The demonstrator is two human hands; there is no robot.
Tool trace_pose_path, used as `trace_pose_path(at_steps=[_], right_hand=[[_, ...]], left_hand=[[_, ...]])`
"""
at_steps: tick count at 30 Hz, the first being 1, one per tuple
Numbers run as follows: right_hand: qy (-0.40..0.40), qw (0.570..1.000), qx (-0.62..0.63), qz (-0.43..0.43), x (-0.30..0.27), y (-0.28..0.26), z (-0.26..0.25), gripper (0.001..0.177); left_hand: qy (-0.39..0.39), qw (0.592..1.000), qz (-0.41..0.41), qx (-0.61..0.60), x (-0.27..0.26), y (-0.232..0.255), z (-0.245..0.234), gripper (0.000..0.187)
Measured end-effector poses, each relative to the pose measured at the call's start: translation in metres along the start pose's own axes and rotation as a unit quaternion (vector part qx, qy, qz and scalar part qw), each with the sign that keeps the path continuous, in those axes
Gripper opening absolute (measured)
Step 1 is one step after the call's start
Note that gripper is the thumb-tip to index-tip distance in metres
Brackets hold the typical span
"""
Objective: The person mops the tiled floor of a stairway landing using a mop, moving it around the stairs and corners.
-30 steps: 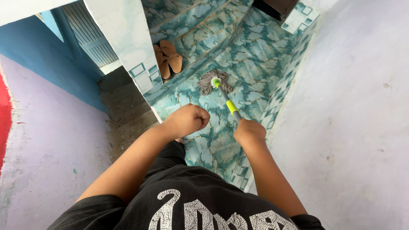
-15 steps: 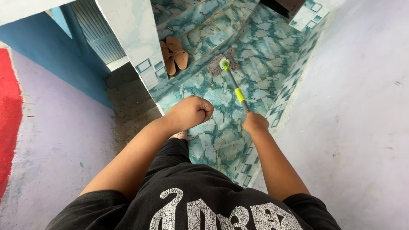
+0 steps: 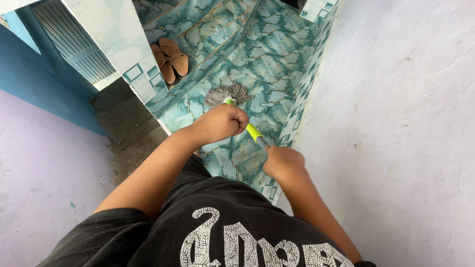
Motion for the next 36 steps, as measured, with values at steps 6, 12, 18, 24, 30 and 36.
trace_pose_path(at_steps=[6,12,18,24,30,36], right_hand=[[0.015,0.999,0.045,0.019,0.016,0.003,-0.016,0.04],[0.003,0.999,0.043,0.025,0.07,-0.007,-0.04,0.036],[0.122,0.992,0.016,-0.036,0.188,-0.061,-0.002,0.029],[0.086,0.994,0.057,0.03,0.247,-0.059,0.046,0.038],[0.109,0.992,0.008,0.057,0.216,0.018,0.006,0.04],[0.06,0.989,0.065,0.114,0.101,0.067,-0.014,0.054]], left_hand=[[-0.017,1.0,-0.022,0.001,0.004,-0.025,0.0,0.01],[0.0,0.999,-0.049,-0.021,0.005,-0.049,-0.019,0.011],[0.036,0.998,-0.059,-0.005,0.001,-0.062,-0.051,0.01],[0.053,0.997,-0.057,0.002,-0.02,-0.065,-0.077,0.007],[0.071,0.996,-0.031,-0.04,-0.03,-0.052,-0.076,0.011],[0.004,0.998,0.022,-0.064,-0.023,-0.031,-0.038,0.009]])
Point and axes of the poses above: each hand's wrist, its own x-axis towards the middle knuckle, its own z-axis out of the palm, y = z × x, the point moved 8 cm from there along x, towards the middle knuckle, and after that the axes turned 4 degrees about x, right-handed, at the moved point
